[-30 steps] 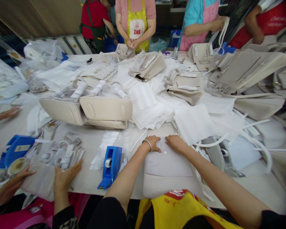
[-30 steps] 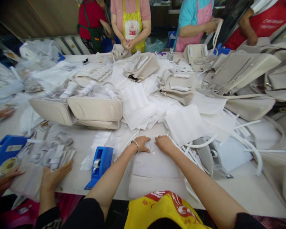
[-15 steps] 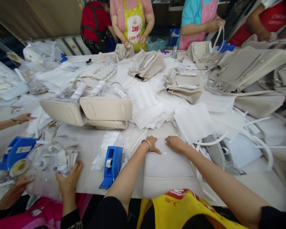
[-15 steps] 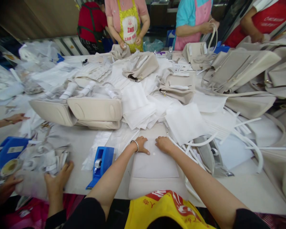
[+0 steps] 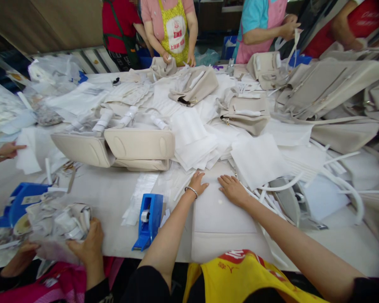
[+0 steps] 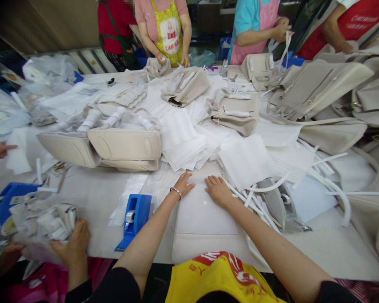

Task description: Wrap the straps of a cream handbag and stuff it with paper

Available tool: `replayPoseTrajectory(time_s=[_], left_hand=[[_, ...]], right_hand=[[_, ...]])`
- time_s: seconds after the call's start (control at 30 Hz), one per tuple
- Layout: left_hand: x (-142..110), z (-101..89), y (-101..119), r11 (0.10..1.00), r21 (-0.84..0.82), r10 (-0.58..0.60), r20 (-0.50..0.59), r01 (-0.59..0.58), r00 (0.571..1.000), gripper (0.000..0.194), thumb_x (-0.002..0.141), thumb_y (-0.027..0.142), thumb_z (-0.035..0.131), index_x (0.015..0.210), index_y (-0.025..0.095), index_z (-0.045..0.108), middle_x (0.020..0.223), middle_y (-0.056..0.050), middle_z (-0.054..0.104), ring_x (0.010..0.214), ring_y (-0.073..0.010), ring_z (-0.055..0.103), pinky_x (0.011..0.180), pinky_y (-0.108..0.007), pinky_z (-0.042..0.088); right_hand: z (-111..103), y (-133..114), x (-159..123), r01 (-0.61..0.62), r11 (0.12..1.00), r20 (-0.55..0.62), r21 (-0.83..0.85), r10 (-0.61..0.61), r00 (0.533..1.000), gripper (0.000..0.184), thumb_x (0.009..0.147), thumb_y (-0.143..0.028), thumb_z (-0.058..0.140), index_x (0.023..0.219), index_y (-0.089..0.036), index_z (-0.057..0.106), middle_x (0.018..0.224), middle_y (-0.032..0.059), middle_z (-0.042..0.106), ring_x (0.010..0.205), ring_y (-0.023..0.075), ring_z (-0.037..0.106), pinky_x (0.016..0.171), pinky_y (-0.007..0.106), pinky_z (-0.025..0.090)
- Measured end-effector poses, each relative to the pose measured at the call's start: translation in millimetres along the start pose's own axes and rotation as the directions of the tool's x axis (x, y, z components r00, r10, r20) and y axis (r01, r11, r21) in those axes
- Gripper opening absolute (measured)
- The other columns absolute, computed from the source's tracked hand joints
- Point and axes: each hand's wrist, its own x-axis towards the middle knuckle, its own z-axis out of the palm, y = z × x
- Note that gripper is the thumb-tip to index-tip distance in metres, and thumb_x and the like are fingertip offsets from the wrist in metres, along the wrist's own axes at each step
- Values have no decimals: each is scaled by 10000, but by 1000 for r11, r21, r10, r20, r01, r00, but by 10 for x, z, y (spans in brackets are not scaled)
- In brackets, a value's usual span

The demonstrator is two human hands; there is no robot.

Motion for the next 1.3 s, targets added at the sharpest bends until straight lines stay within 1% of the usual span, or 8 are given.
replayPoseTrajectory(time_s=[0.17,0.27,0.4,0.7,0.93,1.03,1.17,1.3], left_hand=[[-100,0,19,960,160,246,-87,-231,965,400,724,311,514,1112,226,469,1245,-52,391,1144,-230,317,991,-395,230],[-61,3,38,937,148,315,39,-317,948,297,776,317,436,1044,225,525,1087,-33,526,1025,-190,425,940,-350,299],[27,39,25,959,94,244,206,-267,948,388,805,424,344,1054,190,529,1033,-50,559,943,-169,487,865,-290,366],[159,-7,18,987,59,131,269,-152,954,567,595,622,501,953,187,560,963,-67,568,904,-221,506,801,-310,397],[241,-249,101,995,32,67,514,-97,855,624,532,595,542,981,163,547,1015,-79,587,920,-239,533,771,-315,419],[218,-282,80,997,5,65,521,-79,851,546,548,592,526,933,207,567,981,-34,605,895,-207,548,772,-302,427],[208,-283,49,999,36,-29,513,12,858,636,505,638,536,989,226,549,1102,-43,554,1014,-216,495,869,-292,387],[235,-242,3,999,35,-44,493,30,869,602,504,672,507,903,229,589,1040,-39,592,975,-234,521,849,-321,406]], right_hand=[[63,-5,23,53,999,2,-4,-53,999,392,844,-320,312,1199,-172,388,1244,106,416,1157,239,319,936,412,225],[16,-4,44,51,997,86,50,-55,995,355,848,-316,307,1147,-176,439,1124,100,517,1057,208,424,902,374,259],[-59,-20,62,2,997,165,72,-13,986,351,854,-327,286,1113,-172,465,1037,104,555,1004,199,463,872,351,277],[-247,-102,210,-179,979,281,97,145,949,354,795,-356,357,1003,-148,554,1032,138,536,981,252,476,822,377,353],[-579,-58,322,-202,970,455,137,120,882,478,686,-476,453,1023,-156,563,990,139,598,910,271,551,742,378,445],[-635,-12,364,-195,967,553,166,72,830,609,633,-562,474,1086,-160,535,1055,151,572,962,300,527,776,414,442],[-592,42,459,-194,967,639,168,43,768,737,568,-623,504,1147,-168,489,1124,140,534,1006,299,502,841,417,416],[-539,36,516,-152,981,660,120,35,751,638,702,-594,361,1103,-127,528,1080,161,556,1001,288,509,823,415,430]])
